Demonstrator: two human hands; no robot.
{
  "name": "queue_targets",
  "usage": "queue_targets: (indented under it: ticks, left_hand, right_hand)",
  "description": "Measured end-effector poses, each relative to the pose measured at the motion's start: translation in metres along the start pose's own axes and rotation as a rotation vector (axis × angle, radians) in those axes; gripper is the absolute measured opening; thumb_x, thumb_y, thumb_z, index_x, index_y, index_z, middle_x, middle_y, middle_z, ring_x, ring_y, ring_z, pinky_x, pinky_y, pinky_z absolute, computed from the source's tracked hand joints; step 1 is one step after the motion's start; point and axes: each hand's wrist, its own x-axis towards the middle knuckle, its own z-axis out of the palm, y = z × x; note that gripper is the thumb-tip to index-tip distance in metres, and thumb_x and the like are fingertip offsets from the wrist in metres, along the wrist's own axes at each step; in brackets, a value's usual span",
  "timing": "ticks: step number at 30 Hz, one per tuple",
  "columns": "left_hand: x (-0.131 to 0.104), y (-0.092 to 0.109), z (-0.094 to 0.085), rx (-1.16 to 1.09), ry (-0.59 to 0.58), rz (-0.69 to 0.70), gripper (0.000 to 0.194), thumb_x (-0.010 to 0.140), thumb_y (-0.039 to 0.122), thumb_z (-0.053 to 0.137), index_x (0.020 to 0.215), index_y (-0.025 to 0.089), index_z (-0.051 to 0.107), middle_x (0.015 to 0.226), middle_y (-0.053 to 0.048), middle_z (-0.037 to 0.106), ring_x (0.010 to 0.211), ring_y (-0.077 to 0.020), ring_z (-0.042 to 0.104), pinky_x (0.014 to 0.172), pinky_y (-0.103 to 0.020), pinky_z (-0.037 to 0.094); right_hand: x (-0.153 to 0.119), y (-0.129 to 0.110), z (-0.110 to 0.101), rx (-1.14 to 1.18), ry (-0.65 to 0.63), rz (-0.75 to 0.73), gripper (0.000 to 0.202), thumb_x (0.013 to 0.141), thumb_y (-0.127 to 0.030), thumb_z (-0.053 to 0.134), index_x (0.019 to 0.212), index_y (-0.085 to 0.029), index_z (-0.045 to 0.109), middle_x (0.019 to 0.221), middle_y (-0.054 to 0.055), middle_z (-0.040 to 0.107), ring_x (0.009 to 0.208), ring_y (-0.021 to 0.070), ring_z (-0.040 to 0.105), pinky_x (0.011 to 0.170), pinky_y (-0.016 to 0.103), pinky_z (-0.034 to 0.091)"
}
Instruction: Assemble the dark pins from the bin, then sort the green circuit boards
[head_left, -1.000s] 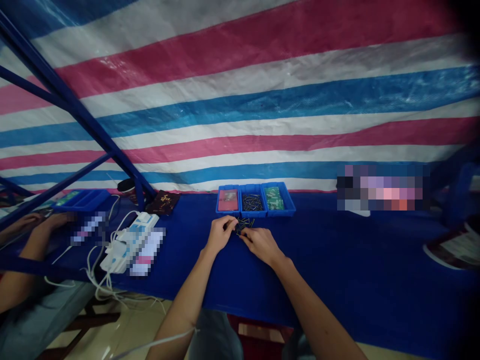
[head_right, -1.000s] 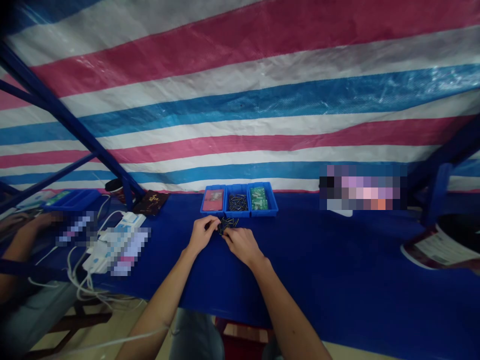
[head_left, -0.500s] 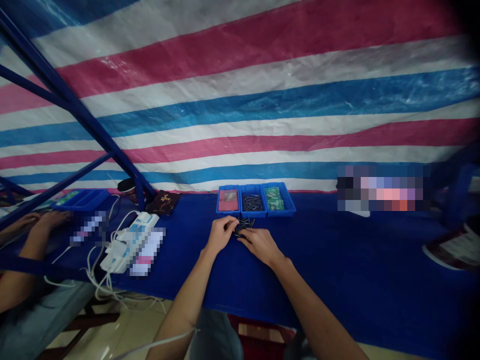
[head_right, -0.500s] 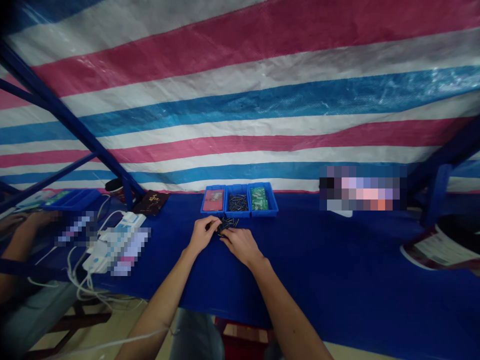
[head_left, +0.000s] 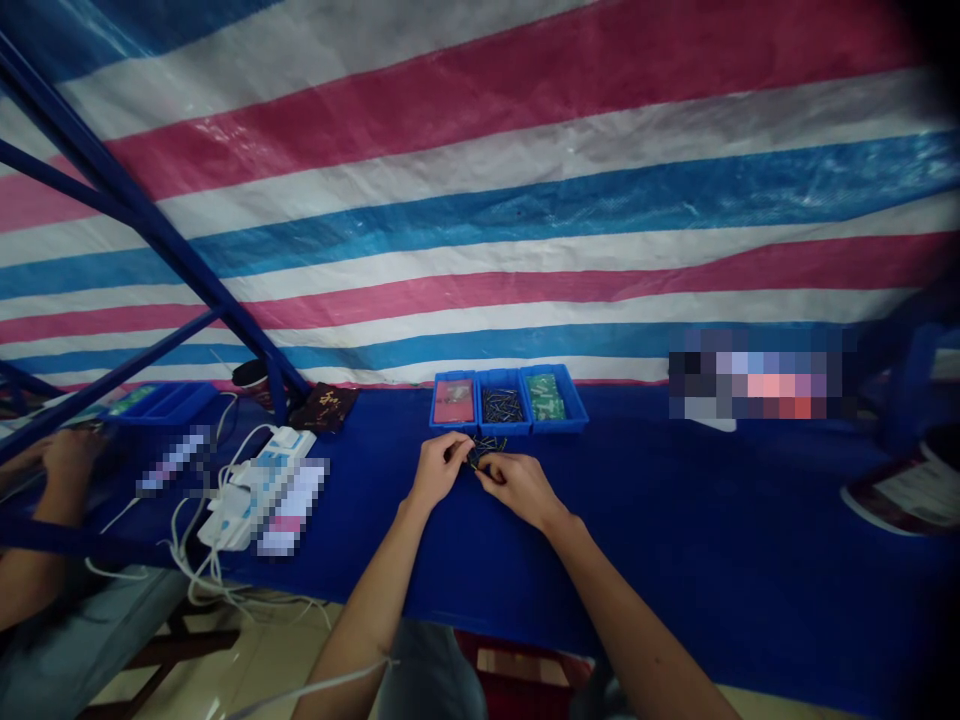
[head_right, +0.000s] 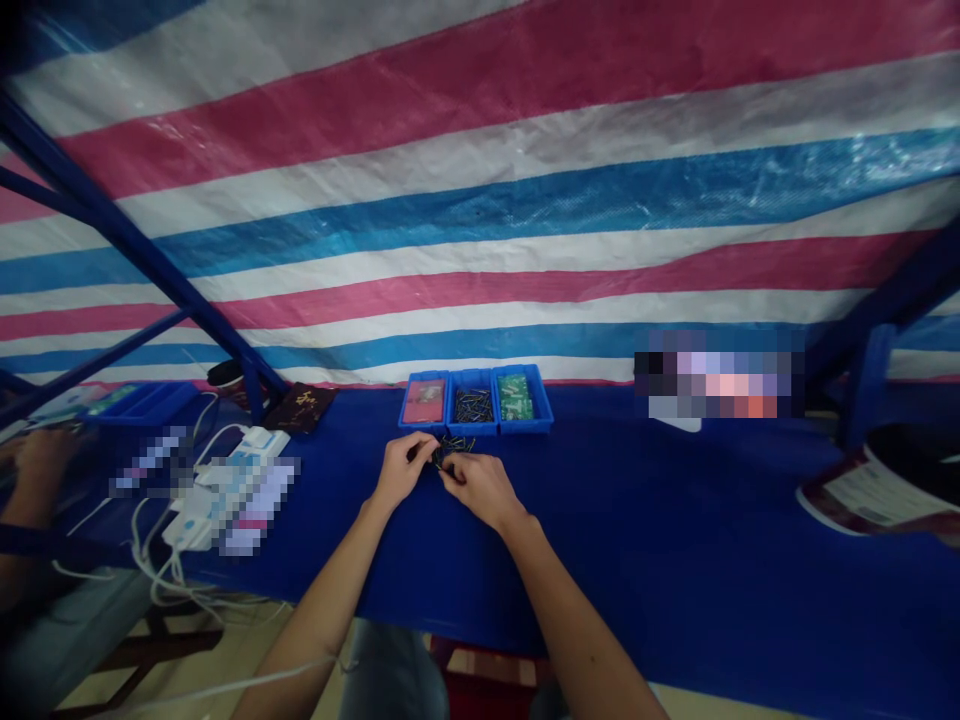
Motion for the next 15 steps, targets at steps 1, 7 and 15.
queue_targets:
  ticks: [1, 7, 15]
  left_hand:
    - [-0.0001, -0.0002, 0.0000, -0.002, 0.003, 0.001, 0.029, 0.094, 0.038, 0.056, 0.084, 0.014, 0.070, 0.066, -0.001, 0.064, 0.058, -0.0124, 0.056, 0.063, -0.023, 0.043]
    - [-0.0005, 0.0008, -0.0007, 0.001, -0.010, 0.030, 0.027, 0.093, 0.036, 0.058, 0.087, 0.014, 0.071, 0.075, -0.003, 0.068, 0.061, -0.0120, 0.054, 0.061, -0.023, 0.041]
    - [0.0000, 0.0021, -0.0004, -0.014, -0.040, 0.104, 0.025, 0.091, 0.034, 0.063, 0.080, 0.014, 0.072, 0.073, -0.004, 0.065, 0.061, -0.0119, 0.053, 0.059, -0.024, 0.039]
  right_hand:
    - [0.0003, 0.0005, 0.0000, 0.045, 0.042, 0.018, 0.011, 0.090, -0.028, 0.059, 0.087, -0.023, 0.069, 0.064, -0.004, 0.061, 0.055, 0.0114, 0.054, 0.056, 0.023, 0.034]
    - [0.0019, 0.0009, 0.0022, 0.209, 0.191, 0.054, 0.010, 0.086, -0.026, 0.060, 0.087, -0.021, 0.068, 0.070, -0.002, 0.064, 0.056, 0.0115, 0.051, 0.058, 0.022, 0.039]
    - [0.0015, 0.0032, 0.0026, 0.236, 0.264, 0.083, 0.016, 0.087, -0.029, 0.060, 0.094, -0.020, 0.071, 0.074, 0.001, 0.067, 0.059, 0.0133, 0.055, 0.061, 0.024, 0.044]
